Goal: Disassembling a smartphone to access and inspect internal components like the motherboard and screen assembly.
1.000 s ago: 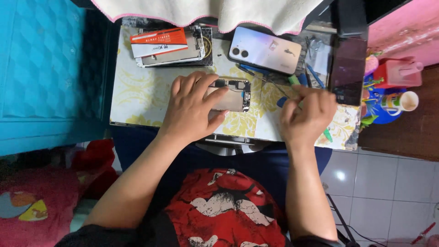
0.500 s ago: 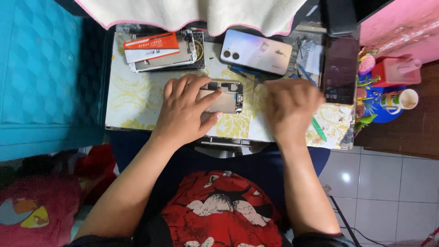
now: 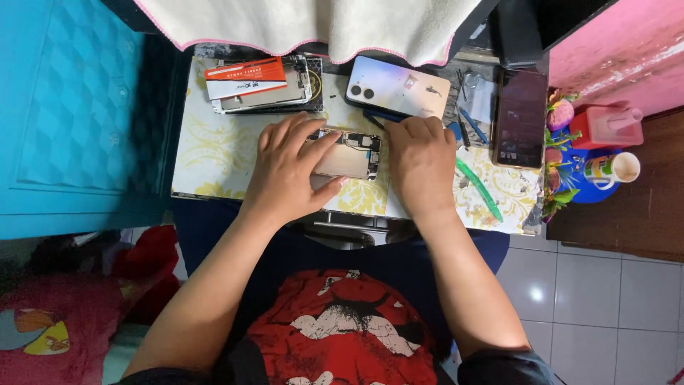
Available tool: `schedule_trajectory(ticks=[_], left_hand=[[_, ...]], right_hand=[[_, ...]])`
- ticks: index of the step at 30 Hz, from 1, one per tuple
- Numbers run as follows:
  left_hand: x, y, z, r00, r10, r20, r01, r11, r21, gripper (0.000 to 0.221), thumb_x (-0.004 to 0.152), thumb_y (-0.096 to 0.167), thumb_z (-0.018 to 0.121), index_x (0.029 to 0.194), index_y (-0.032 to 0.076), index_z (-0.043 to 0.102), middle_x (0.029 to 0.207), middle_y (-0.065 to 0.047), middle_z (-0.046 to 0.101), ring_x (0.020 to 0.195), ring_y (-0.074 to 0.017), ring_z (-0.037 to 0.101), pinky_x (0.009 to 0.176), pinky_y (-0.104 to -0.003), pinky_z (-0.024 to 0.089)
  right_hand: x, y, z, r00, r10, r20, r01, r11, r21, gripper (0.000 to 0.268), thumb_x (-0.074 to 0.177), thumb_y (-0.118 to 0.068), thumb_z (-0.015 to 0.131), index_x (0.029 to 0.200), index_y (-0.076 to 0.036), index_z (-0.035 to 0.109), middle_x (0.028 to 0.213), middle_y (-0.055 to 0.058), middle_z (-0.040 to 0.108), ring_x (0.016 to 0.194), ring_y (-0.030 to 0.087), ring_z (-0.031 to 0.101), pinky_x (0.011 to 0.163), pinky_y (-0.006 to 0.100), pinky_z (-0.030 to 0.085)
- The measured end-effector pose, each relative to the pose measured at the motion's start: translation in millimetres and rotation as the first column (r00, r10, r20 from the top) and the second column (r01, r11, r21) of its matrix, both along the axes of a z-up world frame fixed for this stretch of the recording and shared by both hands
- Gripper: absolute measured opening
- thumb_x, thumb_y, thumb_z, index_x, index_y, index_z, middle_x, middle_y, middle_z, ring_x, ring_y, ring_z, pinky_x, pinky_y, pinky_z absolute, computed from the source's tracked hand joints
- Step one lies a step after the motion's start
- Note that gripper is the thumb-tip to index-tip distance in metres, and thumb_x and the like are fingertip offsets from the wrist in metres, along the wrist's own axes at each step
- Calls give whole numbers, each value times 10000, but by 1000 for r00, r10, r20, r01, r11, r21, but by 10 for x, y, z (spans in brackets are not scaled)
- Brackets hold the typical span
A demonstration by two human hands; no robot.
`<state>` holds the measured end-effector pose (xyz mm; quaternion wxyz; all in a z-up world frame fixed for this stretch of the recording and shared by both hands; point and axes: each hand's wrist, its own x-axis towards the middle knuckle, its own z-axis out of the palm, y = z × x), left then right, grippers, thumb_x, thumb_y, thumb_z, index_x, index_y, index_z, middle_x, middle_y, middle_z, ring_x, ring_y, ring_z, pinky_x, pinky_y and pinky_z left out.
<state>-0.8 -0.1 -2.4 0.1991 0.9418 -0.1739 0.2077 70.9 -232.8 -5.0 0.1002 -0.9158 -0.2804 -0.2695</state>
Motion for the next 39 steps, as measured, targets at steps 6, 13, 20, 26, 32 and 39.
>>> schedule_trajectory(ticks=[6,13,20,26,32,39], left_hand=[[5,-5,39,1000,0,-11,0,1000,-16,635,821,477,786,1355,169,633,1374,-130,545,1366,-380,434,1043,-542,340],[98,-86,62,999,-2,32,2,1000,6,543,899,549,684,1306,190,672,1340,-103,562,1343,-341,441,1045,-532,329],[649,-435,198,998,-40,41,39,999,27,267,957,266,615,1179,195,744,1146,-42,636,1160,-248,550,939,-434,390],[926,-593,229,990,-92,106,76,986,151,360,846,140,691,1198,174,759,1154,-50,600,1106,-275,516,882,-422,384],[960,-617,266,988,-81,129,52,975,214,399,835,185,723,1231,206,769,1240,-69,552,1144,-319,472,926,-446,380],[982,-605,260,983,-92,159,55,974,221,372,833,191,750,1203,218,780,1243,-89,547,1165,-334,472,934,-461,399]], right_hand=[[-21,-31,-170,997,-60,52,68,985,-159,56,868,-144,670,909,-132,707,849,37,627,898,264,626,740,377,485],[-35,89,83,1000,16,-18,-18,993,-116,185,924,-108,615,1020,-170,760,892,14,646,905,241,630,747,362,494],[-50,29,-34,996,2,-84,-11,994,-108,192,881,-107,597,975,-169,753,852,13,636,876,245,636,724,374,521],[-153,-40,-37,997,-43,-66,38,996,-81,122,857,-103,633,933,-163,708,852,33,578,833,279,588,655,394,473],[-210,2,2,992,-99,-78,97,995,-35,71,904,-139,648,851,-133,601,834,59,567,794,307,562,620,405,418],[-363,-19,117,997,-47,-69,66,949,308,146,888,-45,675,1034,-49,662,969,121,659,846,328,587,723,425,467]])
